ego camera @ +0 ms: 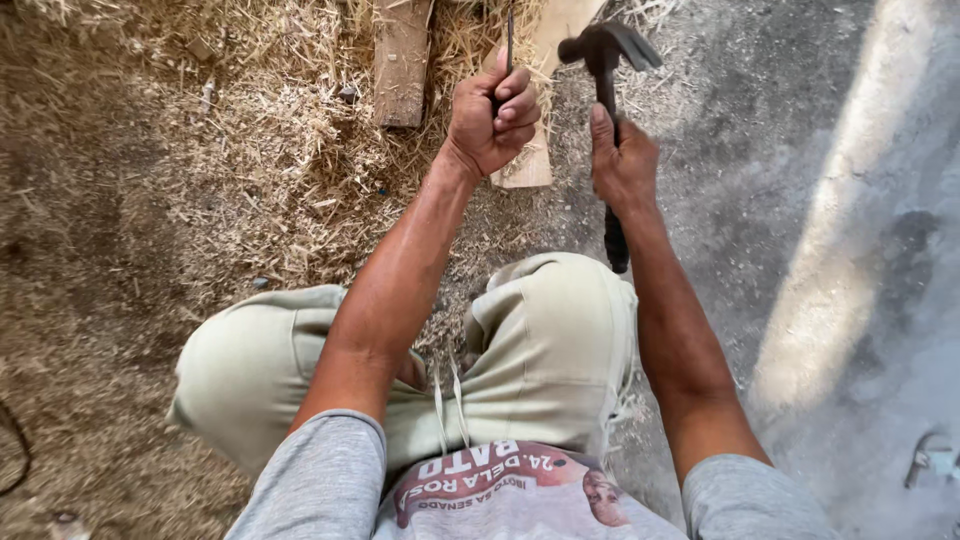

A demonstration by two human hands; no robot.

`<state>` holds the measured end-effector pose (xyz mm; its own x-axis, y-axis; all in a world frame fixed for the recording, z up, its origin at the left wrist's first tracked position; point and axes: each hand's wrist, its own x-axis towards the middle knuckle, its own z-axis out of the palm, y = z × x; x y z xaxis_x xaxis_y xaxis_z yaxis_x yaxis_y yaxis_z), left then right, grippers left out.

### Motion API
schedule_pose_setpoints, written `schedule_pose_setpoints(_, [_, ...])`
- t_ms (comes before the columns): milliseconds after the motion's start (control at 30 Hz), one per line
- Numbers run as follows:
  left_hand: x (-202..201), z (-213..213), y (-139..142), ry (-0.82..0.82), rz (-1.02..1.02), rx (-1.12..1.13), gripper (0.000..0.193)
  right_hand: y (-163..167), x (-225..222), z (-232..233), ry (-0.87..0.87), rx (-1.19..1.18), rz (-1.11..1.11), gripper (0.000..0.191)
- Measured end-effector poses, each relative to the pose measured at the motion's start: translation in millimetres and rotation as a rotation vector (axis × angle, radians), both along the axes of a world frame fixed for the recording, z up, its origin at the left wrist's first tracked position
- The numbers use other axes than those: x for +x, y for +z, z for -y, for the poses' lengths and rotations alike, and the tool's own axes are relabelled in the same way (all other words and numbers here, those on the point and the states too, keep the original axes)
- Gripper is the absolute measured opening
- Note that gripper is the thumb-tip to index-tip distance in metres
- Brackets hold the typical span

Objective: The person adjusts and repairs an angle grinder resting on a wooden beam, using an adjustable wrench to loosen and tighten the grinder's components and handling small parts by hand. They briefly walk across the workshop, hammer a chisel-like tool on a wood block on the ground, then return to tightening the grinder with the wrench.

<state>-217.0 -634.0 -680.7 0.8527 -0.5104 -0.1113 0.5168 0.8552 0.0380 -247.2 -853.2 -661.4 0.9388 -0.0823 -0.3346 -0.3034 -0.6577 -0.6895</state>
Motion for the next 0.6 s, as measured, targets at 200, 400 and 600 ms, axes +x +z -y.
schedule_pose_setpoints(200, [-7,10,106,-0.038,0.02,0.115,0.049,147,5,-11,0.041,-0.081,0.171,0.063])
schedule_pose_setpoints(400, [-19,10,236,-0.152,-0.076,0.331,0.051,289,-18,-30,0.008,-0.067,0.189,0.061])
schedule_pose_setpoints(600, [-45,-3,378,-0.218,-0.085,0.387,0.051,412,-72,-42,-0.067,-0.051,0.114,0.06])
